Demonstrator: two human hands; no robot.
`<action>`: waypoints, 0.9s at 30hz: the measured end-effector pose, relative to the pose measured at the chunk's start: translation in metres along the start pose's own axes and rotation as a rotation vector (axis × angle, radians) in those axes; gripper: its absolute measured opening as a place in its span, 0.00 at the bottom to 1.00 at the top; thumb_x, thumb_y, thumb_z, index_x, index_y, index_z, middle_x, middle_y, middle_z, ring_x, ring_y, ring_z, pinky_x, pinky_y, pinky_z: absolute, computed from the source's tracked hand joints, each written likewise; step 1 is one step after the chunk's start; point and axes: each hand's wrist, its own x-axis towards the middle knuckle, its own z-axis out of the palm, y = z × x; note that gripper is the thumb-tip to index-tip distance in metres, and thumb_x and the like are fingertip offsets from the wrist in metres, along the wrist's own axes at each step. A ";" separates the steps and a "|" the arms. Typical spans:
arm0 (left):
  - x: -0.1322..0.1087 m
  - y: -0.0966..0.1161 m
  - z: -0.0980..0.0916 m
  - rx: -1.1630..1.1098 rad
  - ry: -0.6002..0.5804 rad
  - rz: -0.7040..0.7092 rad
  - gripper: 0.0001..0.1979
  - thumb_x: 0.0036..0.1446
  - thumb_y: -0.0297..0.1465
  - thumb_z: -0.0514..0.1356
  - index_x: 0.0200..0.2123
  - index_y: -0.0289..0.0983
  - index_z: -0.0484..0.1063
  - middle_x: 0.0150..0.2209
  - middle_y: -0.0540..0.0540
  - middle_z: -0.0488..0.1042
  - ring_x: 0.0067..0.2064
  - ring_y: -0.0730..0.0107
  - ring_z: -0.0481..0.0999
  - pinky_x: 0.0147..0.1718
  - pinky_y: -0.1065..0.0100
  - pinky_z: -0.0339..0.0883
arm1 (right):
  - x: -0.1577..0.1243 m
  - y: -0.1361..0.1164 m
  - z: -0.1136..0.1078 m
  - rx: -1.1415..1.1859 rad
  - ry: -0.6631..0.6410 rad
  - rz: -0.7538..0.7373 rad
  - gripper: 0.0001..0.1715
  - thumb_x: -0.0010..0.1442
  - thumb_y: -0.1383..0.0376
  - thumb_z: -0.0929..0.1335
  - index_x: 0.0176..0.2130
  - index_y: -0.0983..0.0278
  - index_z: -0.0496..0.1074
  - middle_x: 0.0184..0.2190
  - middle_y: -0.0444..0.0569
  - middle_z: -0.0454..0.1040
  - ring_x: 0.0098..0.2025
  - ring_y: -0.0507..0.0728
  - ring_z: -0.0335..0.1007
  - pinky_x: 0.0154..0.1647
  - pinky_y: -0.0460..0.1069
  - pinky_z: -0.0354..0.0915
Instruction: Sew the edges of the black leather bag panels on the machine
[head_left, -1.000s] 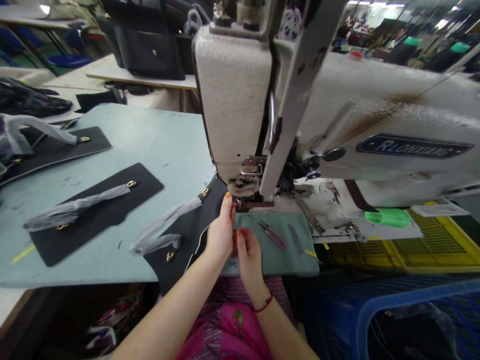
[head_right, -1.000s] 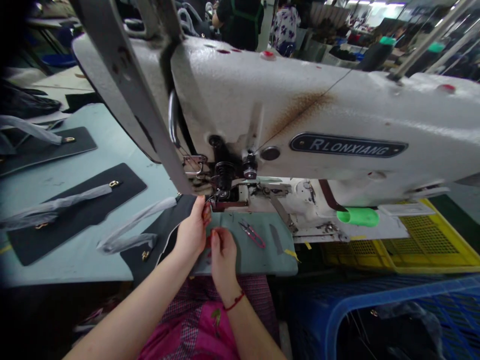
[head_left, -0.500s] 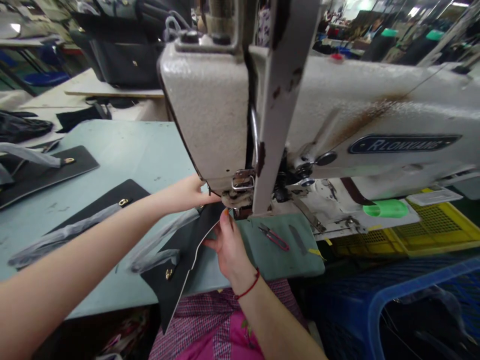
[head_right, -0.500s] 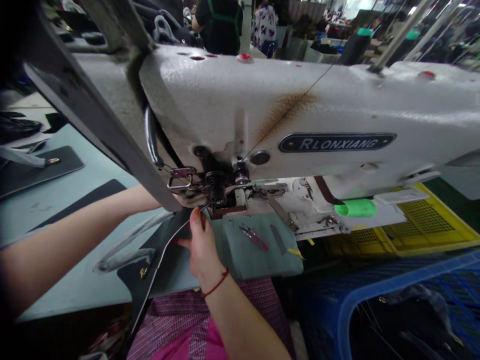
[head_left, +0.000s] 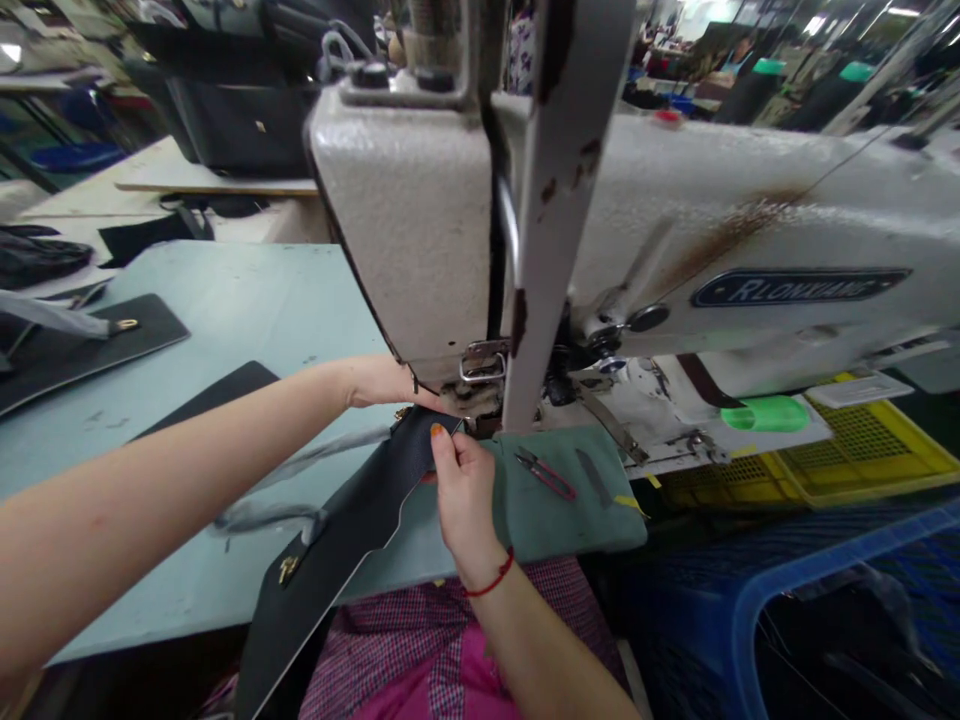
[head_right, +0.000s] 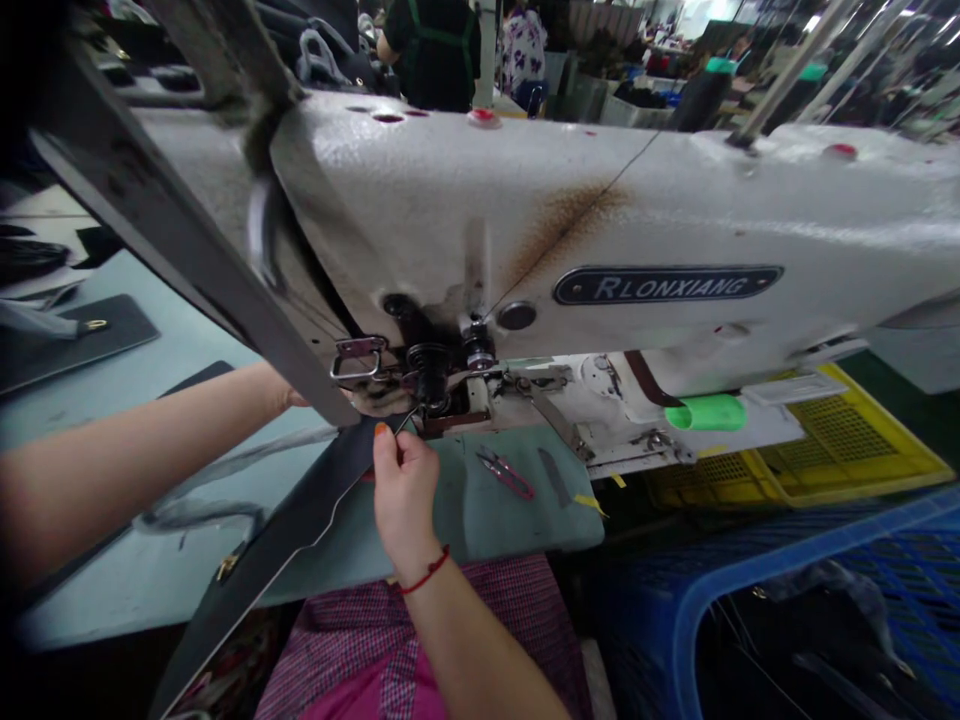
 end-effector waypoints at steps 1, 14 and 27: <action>-0.003 -0.001 0.001 0.016 -0.055 -0.041 0.13 0.33 0.06 0.62 0.22 0.26 0.75 0.22 0.44 0.77 0.31 0.58 0.80 0.27 0.63 0.73 | 0.000 -0.001 -0.002 -0.017 -0.012 -0.008 0.25 0.61 0.51 0.63 0.20 0.63 0.59 0.18 0.41 0.56 0.22 0.49 0.53 0.21 0.43 0.54; -0.029 -0.041 0.004 0.023 -0.174 0.083 0.24 0.32 0.15 0.71 0.38 0.33 0.80 0.33 0.44 0.81 0.36 0.61 0.80 0.34 0.67 0.74 | 0.013 -0.020 -0.056 -0.080 -0.325 0.032 0.24 0.59 0.51 0.65 0.22 0.65 0.62 0.19 0.40 0.56 0.23 0.48 0.49 0.21 0.43 0.48; -0.055 -0.099 -0.025 0.532 0.205 0.584 0.18 0.59 0.39 0.60 0.50 0.38 0.74 0.53 0.40 0.73 0.57 0.56 0.70 0.57 0.56 0.62 | 0.002 -0.054 -0.093 -0.073 -0.636 0.169 0.14 0.60 0.58 0.68 0.31 0.67 0.70 0.26 0.43 0.68 0.26 0.48 0.60 0.24 0.41 0.55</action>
